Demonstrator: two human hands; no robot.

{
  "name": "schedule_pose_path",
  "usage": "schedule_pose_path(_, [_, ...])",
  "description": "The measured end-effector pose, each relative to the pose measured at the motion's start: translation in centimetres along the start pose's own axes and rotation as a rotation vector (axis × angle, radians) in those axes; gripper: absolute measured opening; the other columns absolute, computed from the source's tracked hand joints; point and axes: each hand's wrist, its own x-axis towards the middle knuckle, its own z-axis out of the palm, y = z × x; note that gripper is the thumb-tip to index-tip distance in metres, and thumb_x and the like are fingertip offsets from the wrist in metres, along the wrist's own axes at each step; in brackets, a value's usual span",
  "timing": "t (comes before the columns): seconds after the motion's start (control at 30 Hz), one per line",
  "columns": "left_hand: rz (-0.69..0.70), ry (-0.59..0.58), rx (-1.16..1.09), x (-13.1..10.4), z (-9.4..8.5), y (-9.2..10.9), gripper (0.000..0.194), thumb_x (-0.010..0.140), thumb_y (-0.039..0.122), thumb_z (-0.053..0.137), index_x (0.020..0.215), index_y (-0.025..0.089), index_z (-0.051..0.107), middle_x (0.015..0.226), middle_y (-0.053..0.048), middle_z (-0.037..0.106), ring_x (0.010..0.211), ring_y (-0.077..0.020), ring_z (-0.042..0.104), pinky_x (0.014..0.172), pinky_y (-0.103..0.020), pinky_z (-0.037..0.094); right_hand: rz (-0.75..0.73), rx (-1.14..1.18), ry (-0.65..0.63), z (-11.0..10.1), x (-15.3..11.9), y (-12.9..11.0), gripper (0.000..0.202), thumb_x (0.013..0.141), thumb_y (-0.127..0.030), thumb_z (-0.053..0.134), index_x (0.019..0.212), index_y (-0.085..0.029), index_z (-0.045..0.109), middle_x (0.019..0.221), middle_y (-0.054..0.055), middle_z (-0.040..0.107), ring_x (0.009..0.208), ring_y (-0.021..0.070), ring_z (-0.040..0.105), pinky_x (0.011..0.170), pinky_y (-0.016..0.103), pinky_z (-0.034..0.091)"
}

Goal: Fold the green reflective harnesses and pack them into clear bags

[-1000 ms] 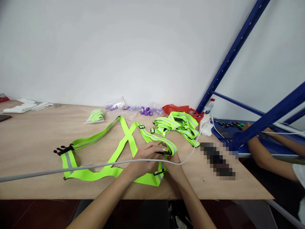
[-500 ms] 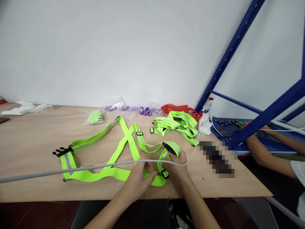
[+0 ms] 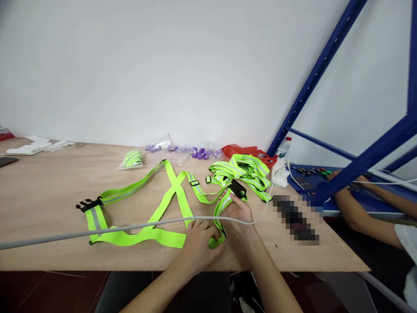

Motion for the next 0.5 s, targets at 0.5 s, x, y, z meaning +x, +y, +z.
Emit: schedule_pose_path(0.5, [-0.003,0.094,-0.335,2.9,-4.4,-2.1,0.032,0.095,0.036,0.054,0.124,0.022,0.055,0.093,-0.003,0.07,0.083,-0.0218,0.066,0.074,-0.033,0.05,0.138,0.275,-0.127,1.4,0.1,0.8,0.01,0.07,-0.022,0.061,0.07,-0.024,0.052,0.059,-0.007,0.027,0.047,0.0118,0.023,0.048,0.026,0.042])
